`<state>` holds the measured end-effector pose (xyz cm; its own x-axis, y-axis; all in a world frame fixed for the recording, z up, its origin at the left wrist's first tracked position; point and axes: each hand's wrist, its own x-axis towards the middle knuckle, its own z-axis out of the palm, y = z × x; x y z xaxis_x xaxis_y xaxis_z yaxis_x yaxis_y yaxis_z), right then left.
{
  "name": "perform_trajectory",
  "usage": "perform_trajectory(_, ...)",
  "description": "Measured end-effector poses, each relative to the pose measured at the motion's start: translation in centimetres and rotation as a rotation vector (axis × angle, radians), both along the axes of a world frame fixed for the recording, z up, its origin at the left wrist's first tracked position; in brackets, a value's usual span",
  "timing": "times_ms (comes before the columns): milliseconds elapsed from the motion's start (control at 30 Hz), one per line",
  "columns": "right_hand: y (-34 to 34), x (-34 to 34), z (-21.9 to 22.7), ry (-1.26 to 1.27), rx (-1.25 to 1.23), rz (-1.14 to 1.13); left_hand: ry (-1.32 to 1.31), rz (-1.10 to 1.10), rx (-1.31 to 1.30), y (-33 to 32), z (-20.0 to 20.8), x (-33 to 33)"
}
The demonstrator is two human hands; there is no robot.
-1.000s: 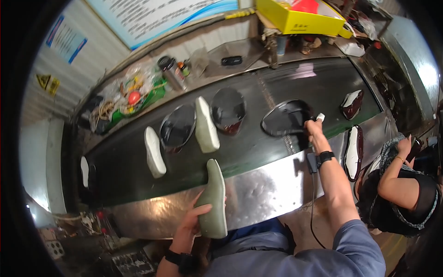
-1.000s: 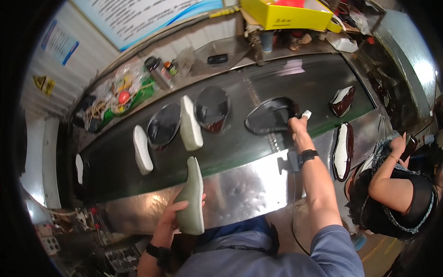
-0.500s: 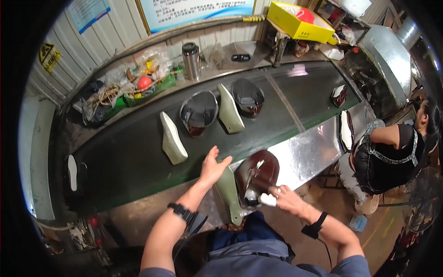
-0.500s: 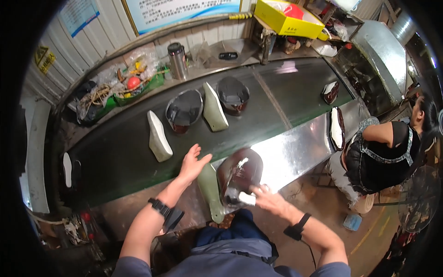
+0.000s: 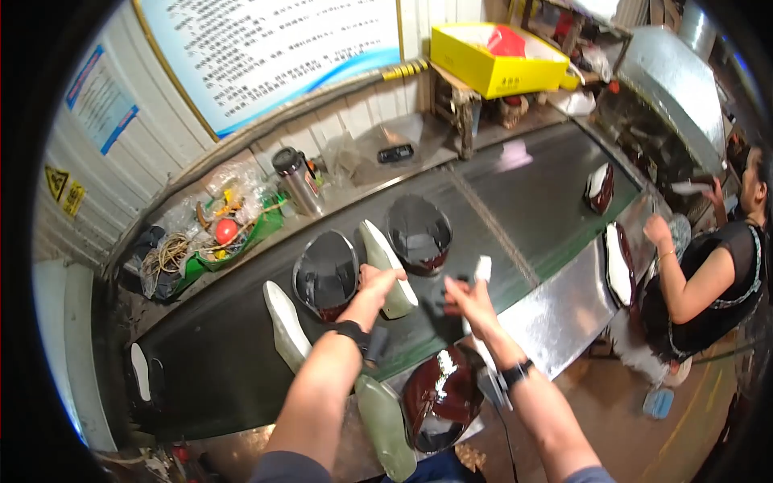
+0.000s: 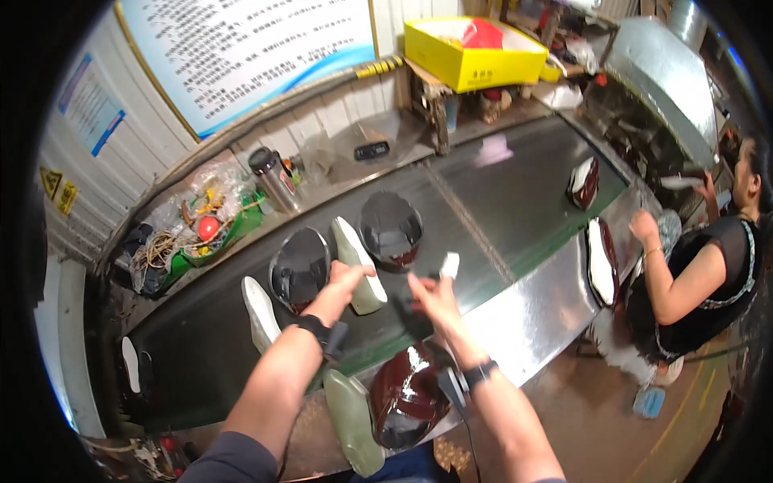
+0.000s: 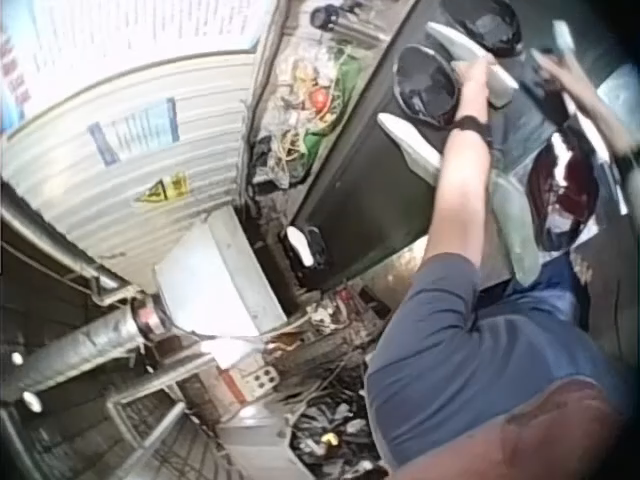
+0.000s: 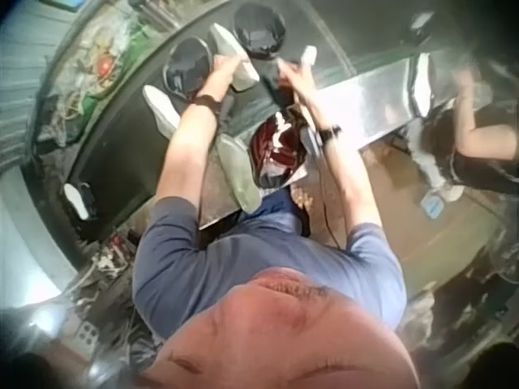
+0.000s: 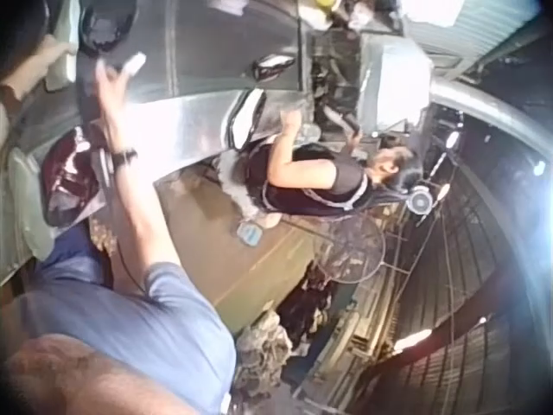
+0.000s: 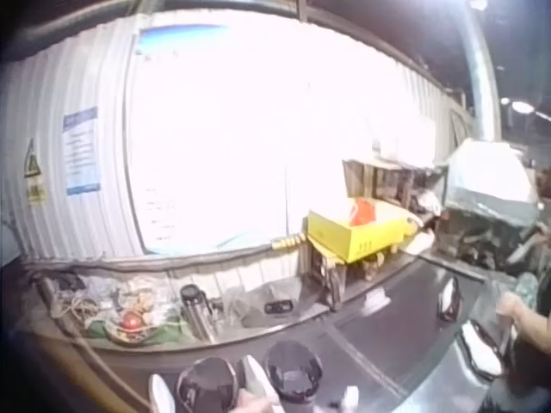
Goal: Operating a footwear lasting or finishing machine and organizing components on a conveyor belt.
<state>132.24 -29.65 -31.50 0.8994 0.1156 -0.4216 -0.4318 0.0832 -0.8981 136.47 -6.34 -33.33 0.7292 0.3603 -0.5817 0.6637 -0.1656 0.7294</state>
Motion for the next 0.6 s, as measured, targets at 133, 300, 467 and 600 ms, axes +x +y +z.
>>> perform_trajectory(133,0.5,6.1,-2.0,0.173,-0.152,-0.084,0.026,0.007,-0.978,3.6,1.8,-7.8)
perform_trajectory(300,5.9,10.3,-2.7,0.218,-0.172,-0.309,-0.281,0.298,-1.401,11.6,8.8,-30.6)
perform_trajectory(467,7.9,11.1,-2.8,0.213,-0.038,-0.458,-0.099,0.219,-0.699,12.2,13.1,-38.1)
perform_trajectory(600,12.8,1.3,5.6,-0.134,0.081,-0.256,-0.132,0.217,-0.127,12.9,4.6,-43.4)
